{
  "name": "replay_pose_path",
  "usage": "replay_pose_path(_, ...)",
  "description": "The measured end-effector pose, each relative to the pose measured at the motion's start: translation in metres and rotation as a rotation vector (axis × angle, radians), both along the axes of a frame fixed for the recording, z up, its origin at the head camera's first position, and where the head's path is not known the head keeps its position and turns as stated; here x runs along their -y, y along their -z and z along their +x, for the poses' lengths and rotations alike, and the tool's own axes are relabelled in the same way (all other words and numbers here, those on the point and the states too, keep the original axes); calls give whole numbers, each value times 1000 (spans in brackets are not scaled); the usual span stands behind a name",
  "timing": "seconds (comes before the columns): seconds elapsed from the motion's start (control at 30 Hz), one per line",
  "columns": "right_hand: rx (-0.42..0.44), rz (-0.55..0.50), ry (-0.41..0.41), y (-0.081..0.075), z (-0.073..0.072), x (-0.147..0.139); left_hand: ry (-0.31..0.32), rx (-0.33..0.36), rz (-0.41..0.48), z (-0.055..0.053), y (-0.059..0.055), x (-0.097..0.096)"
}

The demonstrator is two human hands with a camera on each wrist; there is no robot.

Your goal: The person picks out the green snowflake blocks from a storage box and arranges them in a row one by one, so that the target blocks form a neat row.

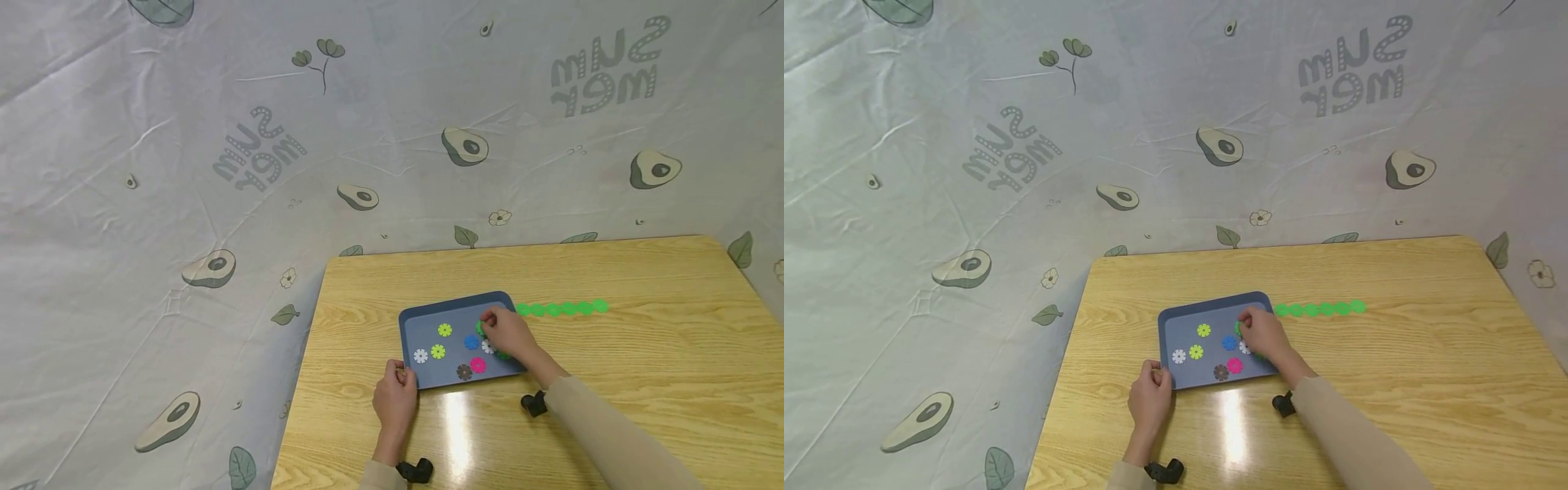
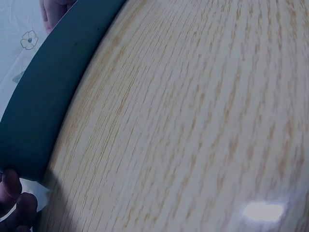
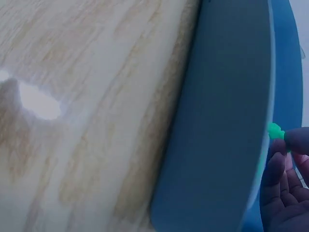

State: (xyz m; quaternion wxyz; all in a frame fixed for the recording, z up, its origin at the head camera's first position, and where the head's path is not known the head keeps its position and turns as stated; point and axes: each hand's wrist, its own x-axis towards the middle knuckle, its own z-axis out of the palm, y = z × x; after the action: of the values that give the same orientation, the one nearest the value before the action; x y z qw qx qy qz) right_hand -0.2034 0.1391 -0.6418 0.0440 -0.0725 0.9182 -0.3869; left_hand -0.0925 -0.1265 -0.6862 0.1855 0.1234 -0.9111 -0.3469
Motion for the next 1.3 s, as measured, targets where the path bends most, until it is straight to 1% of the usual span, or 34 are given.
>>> replay_pose_path(0.1,-24,-44,5,-5,-1,-4,-3,-6,1,0,1,0)
replay_pose_path(0.27,-60,-85,30,-14,-4,-15,-7,-3,-1,0,0,0)
replay_pose_path(0.4,-67,-119,57,-21,-5,-27,-7,-4,-2,0,0,0)
replay_pose_path(0.57,-84,-136,100,-29,-8,-45,-7,-5,-6,0,1,0)
replay_pose_path(0.77,-90,-148,149,-35,-6,-68,-8,-13,-14,-1,1,-1)
replay_pose_path(0.9,-102,-153,181,-35,-4,-87,-13,-20,-15,-1,2,-1)
replay_pose_path(1.07,-108,-157,236,-33,-3,-112,-9,-4,-4,0,3,-1)
replay_pose_path(1.23,-87,-159,304,-26,-1,-138,-5,-1,-5,0,2,-1)
replay_pose_path(1.3,-74,-165,323,-22,1,-147,-7,-9,-8,-1,2,-1)
